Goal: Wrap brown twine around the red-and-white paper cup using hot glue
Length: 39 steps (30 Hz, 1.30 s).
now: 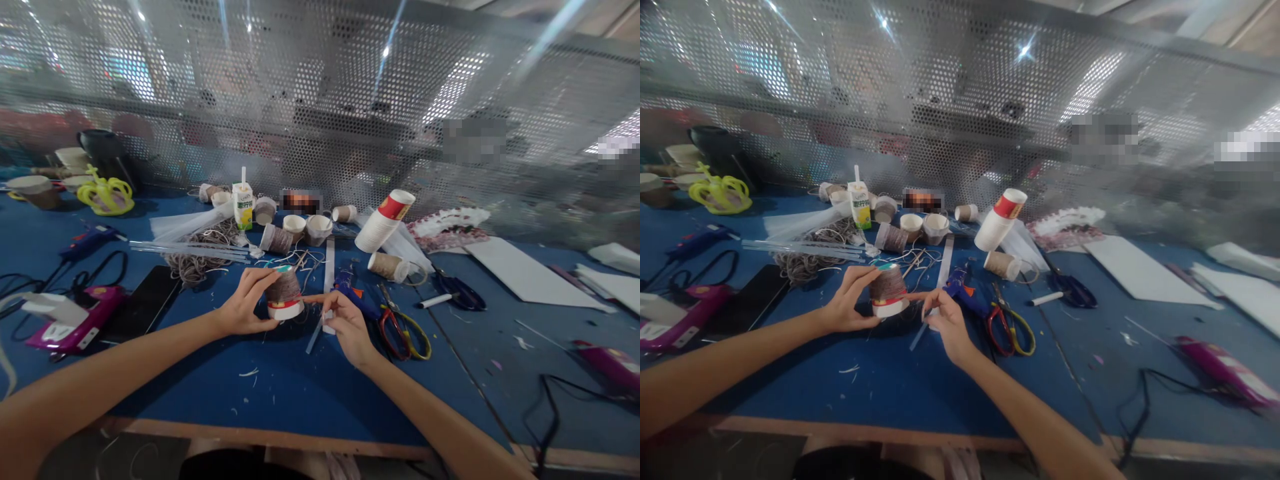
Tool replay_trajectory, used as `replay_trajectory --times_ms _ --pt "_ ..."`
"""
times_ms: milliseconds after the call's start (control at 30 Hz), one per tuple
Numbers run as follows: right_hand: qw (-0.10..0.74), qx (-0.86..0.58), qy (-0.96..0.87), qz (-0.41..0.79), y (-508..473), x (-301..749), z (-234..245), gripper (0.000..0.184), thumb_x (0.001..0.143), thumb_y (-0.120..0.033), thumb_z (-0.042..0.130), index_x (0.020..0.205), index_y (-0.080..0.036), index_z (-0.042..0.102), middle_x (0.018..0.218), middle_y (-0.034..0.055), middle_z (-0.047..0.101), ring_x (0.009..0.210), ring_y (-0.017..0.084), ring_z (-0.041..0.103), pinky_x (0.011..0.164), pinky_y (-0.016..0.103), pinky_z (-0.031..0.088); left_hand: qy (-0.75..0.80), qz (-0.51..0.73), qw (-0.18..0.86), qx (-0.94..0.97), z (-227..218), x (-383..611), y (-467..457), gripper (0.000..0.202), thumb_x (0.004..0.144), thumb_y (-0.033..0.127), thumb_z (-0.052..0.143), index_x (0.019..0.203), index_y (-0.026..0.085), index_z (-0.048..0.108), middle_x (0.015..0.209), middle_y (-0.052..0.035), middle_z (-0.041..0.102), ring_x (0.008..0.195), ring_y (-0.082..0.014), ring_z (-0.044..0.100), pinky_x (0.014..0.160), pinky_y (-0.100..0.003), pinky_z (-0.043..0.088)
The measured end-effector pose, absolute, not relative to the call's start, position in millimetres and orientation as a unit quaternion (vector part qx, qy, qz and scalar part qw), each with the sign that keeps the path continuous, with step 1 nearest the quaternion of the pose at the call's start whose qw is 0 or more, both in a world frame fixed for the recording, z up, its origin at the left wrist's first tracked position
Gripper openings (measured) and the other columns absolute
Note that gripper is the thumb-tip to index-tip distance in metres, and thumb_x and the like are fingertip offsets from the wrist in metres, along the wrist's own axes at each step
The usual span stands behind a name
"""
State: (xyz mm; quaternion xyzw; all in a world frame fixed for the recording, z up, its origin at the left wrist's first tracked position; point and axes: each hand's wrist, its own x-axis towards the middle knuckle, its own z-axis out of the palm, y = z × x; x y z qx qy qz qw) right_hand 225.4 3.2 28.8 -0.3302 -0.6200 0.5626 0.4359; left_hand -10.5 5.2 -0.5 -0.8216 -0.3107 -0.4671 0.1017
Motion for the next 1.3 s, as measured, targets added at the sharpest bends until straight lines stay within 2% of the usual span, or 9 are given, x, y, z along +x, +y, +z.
replay_trajectory --times_ms 300,400,500,567,633,767,1000,1200,1300 --pt "0.473 -0.392 -0.669 0.418 18.9 237.5 22.9 0.018 0.063 -0.016 0.047 0.079 -0.024 0.045 0.087 0.0052 0.064 0.087 0.024 0.061 0.079 0.04 0.046 -0.314 -0.465 0.019 -0.828 -9.2 -16.6 4.6 0.092 0.078 0.045 0.065 0.148 0.018 0.012 0.127 -0.0194 0.044 0.117 -0.0338 0.049 0.092 -0.05 0.051" --pt "0.448 -0.345 -0.768 0.301 20.5 242.6 23.1 0.048 0.062 -0.016 0.052 0.108 -0.024 0.043 0.117 0.0097 0.056 0.11 0.026 0.054 0.094 0.045 0.042 -0.296 -0.445 -0.033 -0.845 -8.9 -17.4 4.3 0.093 0.081 0.046 0.063 0.149 0.019 0.006 0.129 -0.0195 0.038 0.123 -0.0339 0.044 0.094 -0.051 0.053" --pt "0.36 -0.243 -0.87 0.233 15.3 241.1 27.1 0.082 0.066 -0.022 0.061 0.136 -0.021 0.018 0.147 0.0177 0.029 0.137 0.031 0.031 0.11 0.052 0.027 -0.267 -0.428 -0.081 -0.86 -7.4 -17.1 3.7 0.093 0.083 0.046 0.063 0.149 0.02 0.003 0.129 -0.0196 0.036 0.124 -0.0337 0.044 0.093 -0.05 0.055" --pt "0.316 -0.217 -0.904 0.19 10.4 237.7 30.1 0.097 0.068 -0.028 0.07 0.142 -0.02 0.007 0.152 0.0213 0.021 0.143 0.034 0.021 0.113 0.056 0.021 -0.247 -0.415 -0.107 -0.869 -6.8 -16.8 3.0 0.093 0.083 0.043 0.064 0.148 0.021 0.002 0.131 -0.0201 0.036 0.125 -0.0342 0.044 0.093 -0.05 0.055" --pt "0.299 -0.221 -0.915 0.158 6.9 234.5 31.6 0.104 0.068 -0.032 0.075 0.145 -0.021 0.006 0.151 0.0216 0.025 0.141 0.036 0.024 0.112 0.056 0.022 -0.234 -0.395 -0.117 -0.881 -6.3 -16.5 2.3 0.095 0.081 0.04 0.067 0.148 0.023 0.001 0.133 -0.0204 0.037 0.127 -0.0351 0.043 0.095 -0.052 0.054" --pt "0.318 -0.221 -0.91 0.145 7.7 233.8 28.2 0.092 0.073 -0.031 0.074 0.143 -0.027 0.015 0.144 0.0171 0.041 0.132 0.033 0.04 0.107 0.053 0.032 -0.226 -0.37 -0.111 -0.894 -4.1 -15.8 1.7 0.1 0.078 0.037 0.071 0.148 0.024 0.001 0.134 -0.0206 0.038 0.13 -0.0348 0.041 0.099 -0.053 0.051" --pt "0.328 -0.254 -0.904 0.105 13.6 233.7 14.6 0.087 0.072 -0.034 0.074 0.141 -0.028 0.021 0.138 0.0161 0.045 0.127 0.034 0.044 0.104 0.056 0.034 -0.24 -0.378 -0.054 -0.892 1.8 -13.4 1.2 0.109 0.071 0.042 0.077 0.149 0.022 0.004 0.14 -0.0236 0.038 0.132 -0.0376 0.042 0.101 -0.056 0.048" --pt "0.245 -0.305 -0.917 0.083 25.6 246.5 37.8 0.085 0.068 -0.047 0.078 0.139 -0.026 0.037 0.139 0.0155 0.048 0.128 0.037 0.041 0.106 0.056 0.03 -0.257 -0.398 0.042 -0.88 -3.9 -11.1 1.1 0.099 0.078 0.034 0.072 0.149 0.015 0.007 0.133 -0.026 0.044 0.127 -0.0369 0.048 0.097 -0.052 0.052" --pt "0.201 -0.38 -0.902 0.024 42.0 269.0 57.1 0.063 0.073 -0.052 0.072 0.125 -0.024 0.05 0.129 0.0152 0.057 0.118 0.039 0.05 0.099 0.056 0.035 -0.306 -0.402 0.068 -0.86 -7.9 -10.9 3.1 0.099 0.078 0.033 0.072 0.149 0.015 0.007 0.129 -0.025 0.045 0.122 -0.0365 0.05 0.092 -0.051 0.054"
